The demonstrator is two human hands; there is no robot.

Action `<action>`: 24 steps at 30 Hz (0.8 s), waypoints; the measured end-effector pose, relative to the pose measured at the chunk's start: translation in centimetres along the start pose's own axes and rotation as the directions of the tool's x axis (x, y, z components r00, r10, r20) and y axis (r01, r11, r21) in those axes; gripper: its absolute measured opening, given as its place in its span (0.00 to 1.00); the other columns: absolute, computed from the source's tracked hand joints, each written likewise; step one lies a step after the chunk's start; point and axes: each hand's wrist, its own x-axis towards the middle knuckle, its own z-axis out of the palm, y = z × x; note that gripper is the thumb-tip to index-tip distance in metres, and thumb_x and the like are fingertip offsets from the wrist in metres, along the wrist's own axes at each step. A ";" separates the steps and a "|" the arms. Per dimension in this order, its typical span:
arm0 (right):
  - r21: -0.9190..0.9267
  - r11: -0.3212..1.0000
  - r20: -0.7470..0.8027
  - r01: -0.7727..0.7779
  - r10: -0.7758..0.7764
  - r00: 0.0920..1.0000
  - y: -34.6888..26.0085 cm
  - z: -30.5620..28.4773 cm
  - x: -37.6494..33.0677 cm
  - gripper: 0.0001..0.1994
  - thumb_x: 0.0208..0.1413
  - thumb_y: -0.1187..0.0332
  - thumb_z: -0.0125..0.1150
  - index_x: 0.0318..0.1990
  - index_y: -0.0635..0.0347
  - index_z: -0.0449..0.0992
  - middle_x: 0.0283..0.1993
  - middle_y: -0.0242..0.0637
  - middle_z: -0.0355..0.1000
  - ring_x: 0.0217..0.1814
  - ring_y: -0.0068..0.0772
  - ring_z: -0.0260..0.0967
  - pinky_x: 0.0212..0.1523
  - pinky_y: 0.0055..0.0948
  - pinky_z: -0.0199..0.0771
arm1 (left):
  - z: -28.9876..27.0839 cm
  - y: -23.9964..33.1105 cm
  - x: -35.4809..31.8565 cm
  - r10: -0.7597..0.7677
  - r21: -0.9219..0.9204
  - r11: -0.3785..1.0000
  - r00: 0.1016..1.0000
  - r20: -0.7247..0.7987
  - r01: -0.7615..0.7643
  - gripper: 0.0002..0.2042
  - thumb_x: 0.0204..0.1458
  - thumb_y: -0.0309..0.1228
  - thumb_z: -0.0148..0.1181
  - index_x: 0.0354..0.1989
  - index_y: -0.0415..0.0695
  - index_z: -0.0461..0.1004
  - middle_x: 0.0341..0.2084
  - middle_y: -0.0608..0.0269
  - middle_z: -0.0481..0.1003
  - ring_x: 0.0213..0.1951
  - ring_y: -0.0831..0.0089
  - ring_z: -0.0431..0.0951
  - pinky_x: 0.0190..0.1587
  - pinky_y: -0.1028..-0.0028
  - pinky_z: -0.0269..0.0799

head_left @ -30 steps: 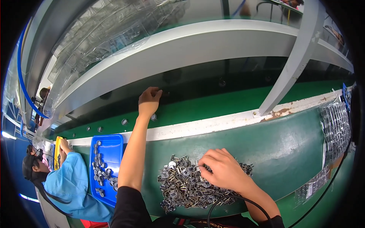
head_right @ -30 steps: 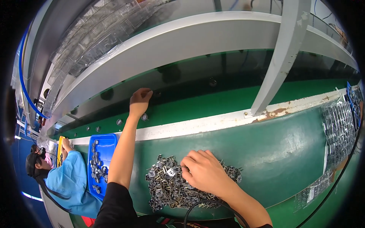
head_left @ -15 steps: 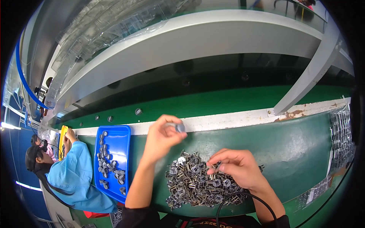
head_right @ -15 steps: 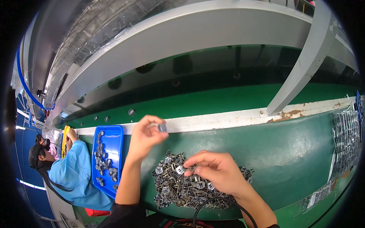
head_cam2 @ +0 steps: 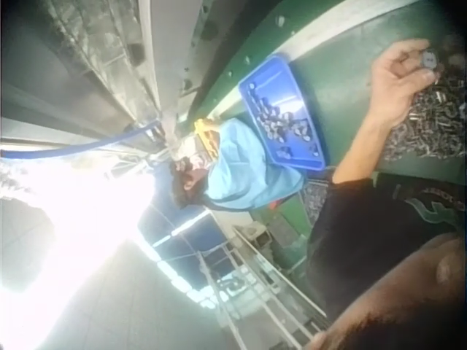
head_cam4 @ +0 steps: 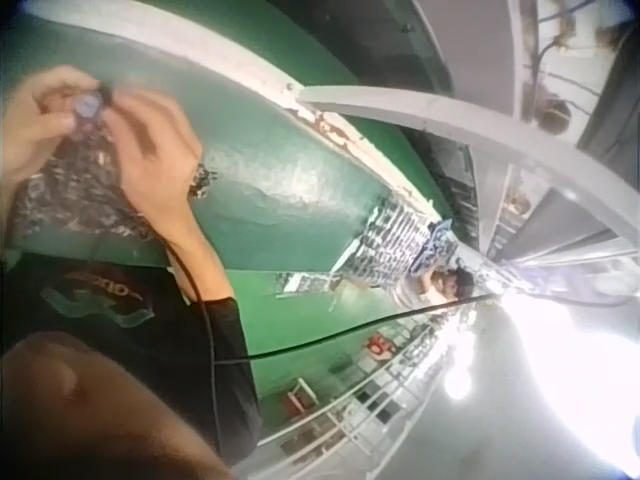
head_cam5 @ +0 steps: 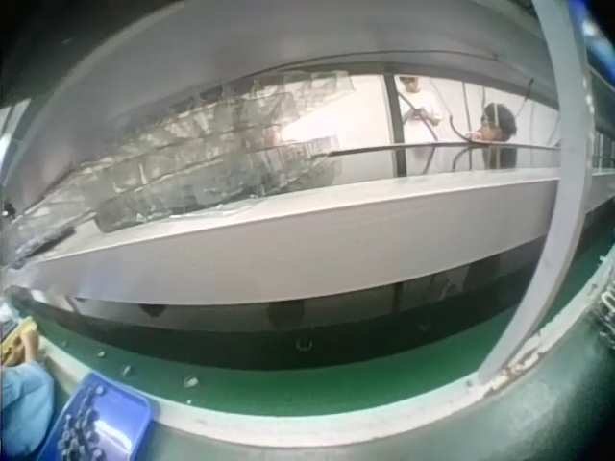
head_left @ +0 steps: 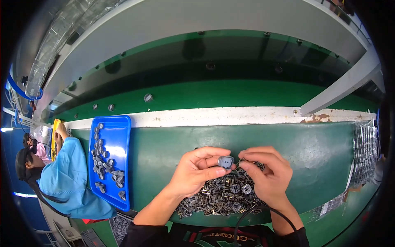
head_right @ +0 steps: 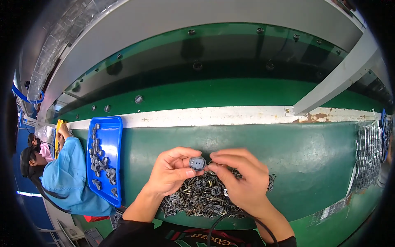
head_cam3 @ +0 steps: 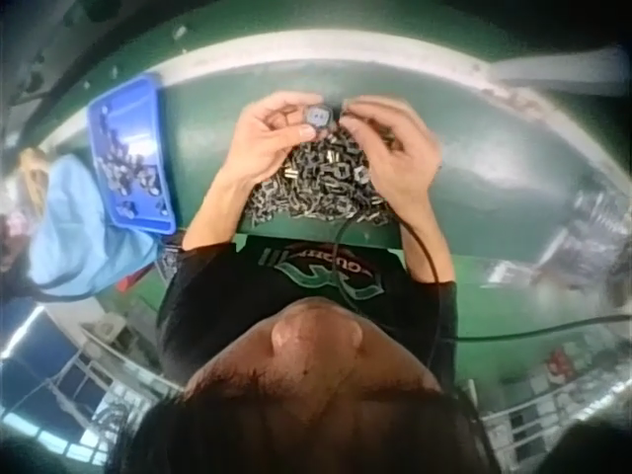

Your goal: The person assembles or sorts small metal and plastic electronic components, connectors, and metal parts by hand at a factory workbench, placing them into a tray.

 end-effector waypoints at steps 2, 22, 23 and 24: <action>-0.068 0.993 0.026 0.099 -0.097 0.995 -0.3 0.1 0.2 0.09 0.45 0.82 0.72 0.36 0.68 0.80 0.42 0.43 0.78 0.42 0.37 0.78 0.37 0.28 0.80 | -0.1 -0.3 -0.2 0.000 0.040 0.999 1.000 0.025 -0.001 0.22 0.52 0.13 0.64 0.57 0.32 0.71 0.47 0.52 0.77 0.48 0.69 0.79 0.53 0.72 0.79; -0.275 0.922 0.198 0.272 -0.223 0.955 0.3 0.7 0.8 0.11 0.47 0.83 0.63 0.40 0.66 0.80 0.37 0.37 0.74 0.32 0.38 0.71 0.31 0.33 0.73 | 0.4 0.1 0.1 0.060 0.266 0.964 0.991 -0.119 -0.026 0.16 0.53 0.11 0.60 0.51 0.32 0.77 0.40 0.60 0.78 0.42 0.76 0.80 0.43 0.80 0.77; -0.276 0.922 0.194 0.270 -0.221 0.956 0.5 0.6 1.0 0.11 0.47 0.83 0.63 0.40 0.66 0.80 0.37 0.37 0.74 0.32 0.38 0.71 0.31 0.33 0.73 | 0.0 0.4 0.3 0.108 0.353 0.934 0.984 -0.140 -0.053 0.15 0.54 0.10 0.58 0.50 0.32 0.78 0.39 0.60 0.78 0.39 0.78 0.80 0.40 0.82 0.75; -0.326 0.921 0.190 0.213 -0.157 0.969 0.6 -0.3 1.3 0.11 0.47 0.83 0.63 0.40 0.66 0.80 0.37 0.37 0.74 0.33 0.39 0.71 0.32 0.34 0.73 | 0.2 0.6 1.3 0.164 0.355 0.929 0.976 -0.145 -0.103 0.13 0.52 0.12 0.59 0.46 0.34 0.80 0.37 0.60 0.79 0.37 0.81 0.80 0.36 0.84 0.73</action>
